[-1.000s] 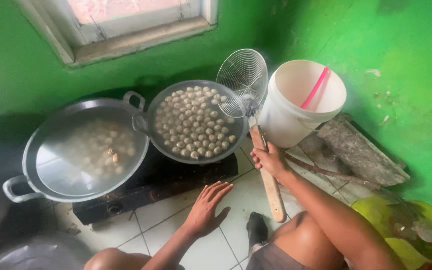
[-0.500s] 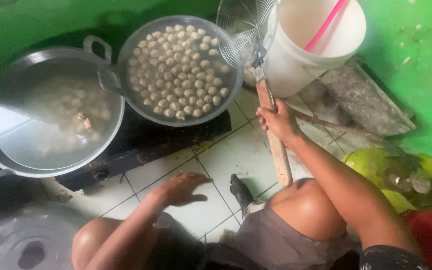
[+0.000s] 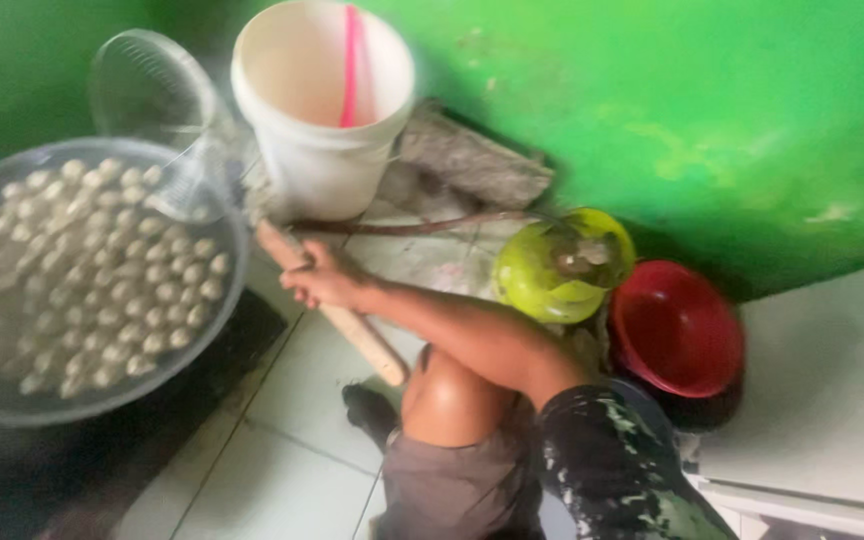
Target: The person sits on the floor and uses a wire skimmer to stir small round food items in two large pots on a gas stove. The person occasionally adjusts the skimmer and continues stirring the contents.
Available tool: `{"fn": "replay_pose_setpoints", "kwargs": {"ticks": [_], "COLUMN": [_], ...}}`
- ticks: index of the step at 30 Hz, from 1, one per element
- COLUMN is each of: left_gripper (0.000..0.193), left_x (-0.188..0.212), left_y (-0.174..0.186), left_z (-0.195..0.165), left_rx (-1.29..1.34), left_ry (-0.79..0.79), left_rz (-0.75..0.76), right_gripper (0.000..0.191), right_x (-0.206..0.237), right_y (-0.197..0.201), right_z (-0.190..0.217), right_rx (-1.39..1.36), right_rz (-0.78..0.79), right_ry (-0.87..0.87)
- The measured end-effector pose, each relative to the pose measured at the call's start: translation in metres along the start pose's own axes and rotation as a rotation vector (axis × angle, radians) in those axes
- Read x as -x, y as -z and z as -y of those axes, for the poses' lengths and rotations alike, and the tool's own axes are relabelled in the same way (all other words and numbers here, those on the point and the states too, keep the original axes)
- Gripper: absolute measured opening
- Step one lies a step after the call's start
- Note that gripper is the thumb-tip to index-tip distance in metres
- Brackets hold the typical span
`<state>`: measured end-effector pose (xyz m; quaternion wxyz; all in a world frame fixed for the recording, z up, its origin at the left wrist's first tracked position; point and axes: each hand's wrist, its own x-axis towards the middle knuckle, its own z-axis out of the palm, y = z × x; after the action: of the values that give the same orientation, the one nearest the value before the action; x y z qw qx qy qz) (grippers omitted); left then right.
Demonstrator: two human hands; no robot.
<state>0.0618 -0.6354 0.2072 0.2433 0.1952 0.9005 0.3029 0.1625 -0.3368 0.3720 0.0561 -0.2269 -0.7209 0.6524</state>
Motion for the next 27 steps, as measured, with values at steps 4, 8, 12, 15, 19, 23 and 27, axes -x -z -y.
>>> {"fn": "replay_pose_setpoints", "kwargs": {"ticks": [4,8,12,15,19,23,27], "left_gripper": [0.079,0.088,0.098,0.106,0.109,0.098,0.095], "left_x": [-0.028,-0.022,0.013,0.034,0.051,0.059,0.061], "left_y": [-0.008,0.02,0.078,0.078,0.028,0.016,0.031], "left_z": [-0.032,-0.048,-0.02,-0.022,-0.076,-0.107,-0.1], "left_rx": [0.047,0.08,0.09,0.031,-0.16,-0.301,-0.415], "left_ry": [-0.057,-0.183,-0.439,-0.665,-0.924,-1.102,-1.022], "left_rz": [-0.021,-0.069,-0.122,-0.081,-0.003,-0.009,0.007], "right_gripper": [0.035,0.031,0.03,0.031,0.031,0.048,0.051], "right_x": [0.003,0.017,0.006,-0.014,-0.032,-0.055,-0.061], "right_y": [-0.036,-0.067,-0.094,-0.106,-0.107,-0.11,-0.112], "right_z": [0.03,0.026,0.005,-0.019,-0.035,-0.032,-0.038], "right_rx": [0.033,0.056,-0.14,-0.223,-0.394,-0.325,-0.229], "right_rz": [0.048,0.074,0.103,0.096,0.07,-0.011,0.065], "right_ry": [0.046,0.054,-0.053,-0.07,-0.119,-0.264,-0.208]}}
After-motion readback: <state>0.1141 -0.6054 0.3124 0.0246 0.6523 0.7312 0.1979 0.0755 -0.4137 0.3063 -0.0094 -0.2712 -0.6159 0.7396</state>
